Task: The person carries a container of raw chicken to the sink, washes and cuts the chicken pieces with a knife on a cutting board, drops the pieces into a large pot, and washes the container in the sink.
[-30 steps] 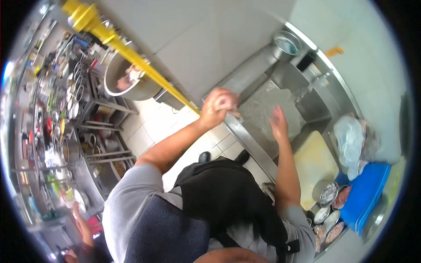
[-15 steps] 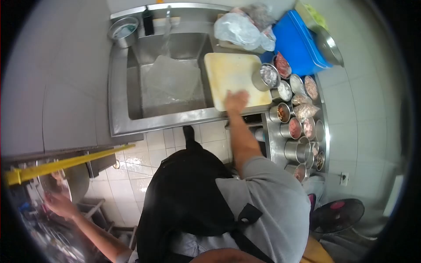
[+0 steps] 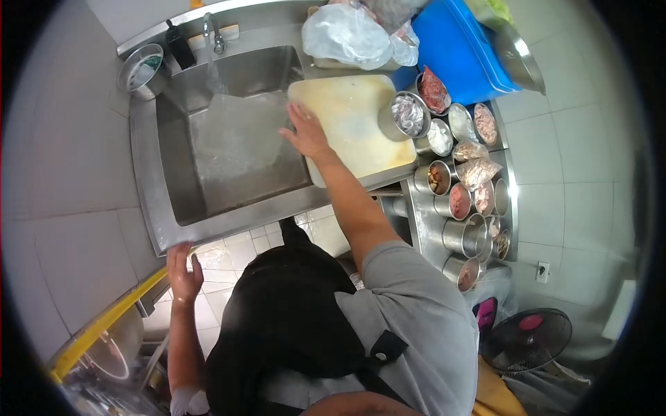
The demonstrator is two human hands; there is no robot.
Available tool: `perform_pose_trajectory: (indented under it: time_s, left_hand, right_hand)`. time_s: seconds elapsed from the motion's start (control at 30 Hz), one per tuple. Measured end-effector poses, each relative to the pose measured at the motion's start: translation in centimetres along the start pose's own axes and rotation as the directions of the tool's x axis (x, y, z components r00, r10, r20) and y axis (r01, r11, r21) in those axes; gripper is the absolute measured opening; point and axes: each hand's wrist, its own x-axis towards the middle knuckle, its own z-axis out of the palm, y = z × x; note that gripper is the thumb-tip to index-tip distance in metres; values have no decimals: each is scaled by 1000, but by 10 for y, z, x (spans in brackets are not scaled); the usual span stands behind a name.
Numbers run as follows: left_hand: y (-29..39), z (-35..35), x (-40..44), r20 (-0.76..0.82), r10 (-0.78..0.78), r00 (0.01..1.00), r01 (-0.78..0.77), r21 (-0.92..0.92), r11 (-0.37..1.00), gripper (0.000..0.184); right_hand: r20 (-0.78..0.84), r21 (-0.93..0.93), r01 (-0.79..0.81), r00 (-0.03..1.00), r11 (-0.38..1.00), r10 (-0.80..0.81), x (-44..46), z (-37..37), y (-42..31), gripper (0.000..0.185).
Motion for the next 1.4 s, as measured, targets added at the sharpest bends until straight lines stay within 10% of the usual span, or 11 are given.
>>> perform_pose_trajectory:
  time_s: [0.03, 0.2, 0.37, 0.43, 0.53, 0.6, 0.7, 0.8, 1.03, 1.33, 1.4]
  left_hand:
    - [-3, 9, 17, 16, -8, 1000, 8, -19, 1000, 41]
    - [-24, 33, 83, -66, -98, 993, 100, 29, 995, 49]
    - [-90, 82, 128, -131, -214, 968, 242, 255, 936, 60]
    - [-124, 94, 129, -154, -275, 949, 311, 306, 900, 74]
    - [-121, 93, 130, -111, -336, 935, 352, 381, 855, 83]
    - [-127, 97, 128, -126, -400, 908, 416, 393, 820, 87]
    - [-135, 101, 128, -113, -468, 877, 467, 436, 769, 83]
    - [-131, 95, 135, -106, -502, 858, 495, 429, 756, 80]
    - [-133, 94, 133, -139, -488, 862, 497, 424, 757, 74]
    - [-129, 91, 131, -141, -494, 858, 505, 405, 762, 74]
    - [-131, 91, 131, -154, -480, 863, 499, 396, 771, 74]
  right_hand:
    - [70, 166, 216, 971, 962, -230, 10, -7, -7, 96]
    - [-362, -134, -411, 867, 902, 342, 60, 32, 94, 91]
    - [68, 342, 331, 925, 880, -374, 119, 85, -106, 73]
    - [432, 502, -39, 877, 864, -211, 158, 72, -188, 78]
    - [520, 476, -31, 816, 879, -253, 216, 194, -222, 84]
    - [920, 108, 146, 360, 983, -155, 203, 258, -196, 93]
    - [835, -167, 295, 549, 941, -24, 91, 269, -159, 81]
    - [813, 19, 228, 563, 973, -147, 46, 295, -126, 37]
    - [721, 42, 460, 600, 887, -345, 67, 251, -116, 27]
    - [539, 237, 275, 760, 932, -362, 131, 171, -116, 28]
    - [690, 368, -108, 698, 923, -194, 141, 167, -120, 22]
